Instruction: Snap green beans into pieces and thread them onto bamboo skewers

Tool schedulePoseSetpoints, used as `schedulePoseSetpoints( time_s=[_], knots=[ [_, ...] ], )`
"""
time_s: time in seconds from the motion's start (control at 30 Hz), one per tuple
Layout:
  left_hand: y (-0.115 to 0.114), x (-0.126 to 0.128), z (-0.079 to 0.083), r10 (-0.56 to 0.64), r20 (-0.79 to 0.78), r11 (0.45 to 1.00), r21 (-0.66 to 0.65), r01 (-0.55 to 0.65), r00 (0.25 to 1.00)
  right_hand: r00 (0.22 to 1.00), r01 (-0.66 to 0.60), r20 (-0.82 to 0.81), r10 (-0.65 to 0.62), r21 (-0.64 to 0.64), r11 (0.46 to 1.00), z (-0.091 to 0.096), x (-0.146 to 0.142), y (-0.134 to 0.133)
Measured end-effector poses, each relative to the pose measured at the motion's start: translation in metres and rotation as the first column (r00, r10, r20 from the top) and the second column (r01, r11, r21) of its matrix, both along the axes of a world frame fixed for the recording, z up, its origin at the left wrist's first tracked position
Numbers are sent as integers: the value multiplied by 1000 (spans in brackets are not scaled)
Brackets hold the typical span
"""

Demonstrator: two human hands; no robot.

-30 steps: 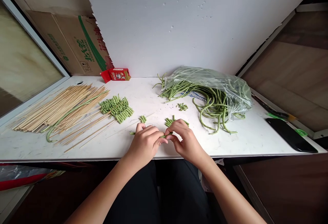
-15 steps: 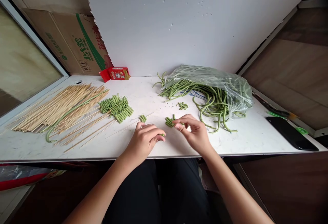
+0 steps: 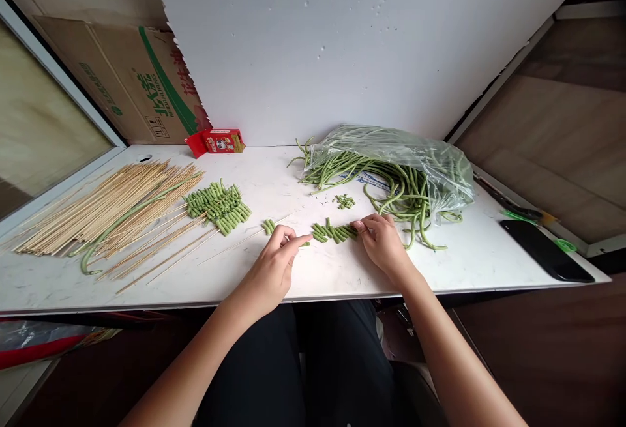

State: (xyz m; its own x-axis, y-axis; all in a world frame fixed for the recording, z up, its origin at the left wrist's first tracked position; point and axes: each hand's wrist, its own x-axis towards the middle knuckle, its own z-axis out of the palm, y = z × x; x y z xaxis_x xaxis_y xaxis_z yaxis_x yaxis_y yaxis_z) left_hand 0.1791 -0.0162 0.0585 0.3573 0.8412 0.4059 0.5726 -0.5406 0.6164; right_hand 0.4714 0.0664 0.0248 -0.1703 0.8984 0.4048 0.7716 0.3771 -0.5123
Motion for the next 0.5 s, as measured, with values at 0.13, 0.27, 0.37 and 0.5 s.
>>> schedulePoseSetpoints(
  time_s=[0.13,0.27,0.37,0.5],
  knots=[
    [2,0,-1,11,26,1000,-2,-11,1000,998,-30,-66,24,-84,996,8,2,-2],
    [2,1,-2,29,80,1000,-3,-28,996,993,-51,-112,33,-161,986,14,3,-5],
    [2,2,-2,29,132,999,28,-33,991,995,-38,-100,25,-136,990,16,2,-4],
    [3,3,-1,22,176,995,92,-38,984,986,-67,-156,55,-73,995,26,-7,-11]
  ],
)
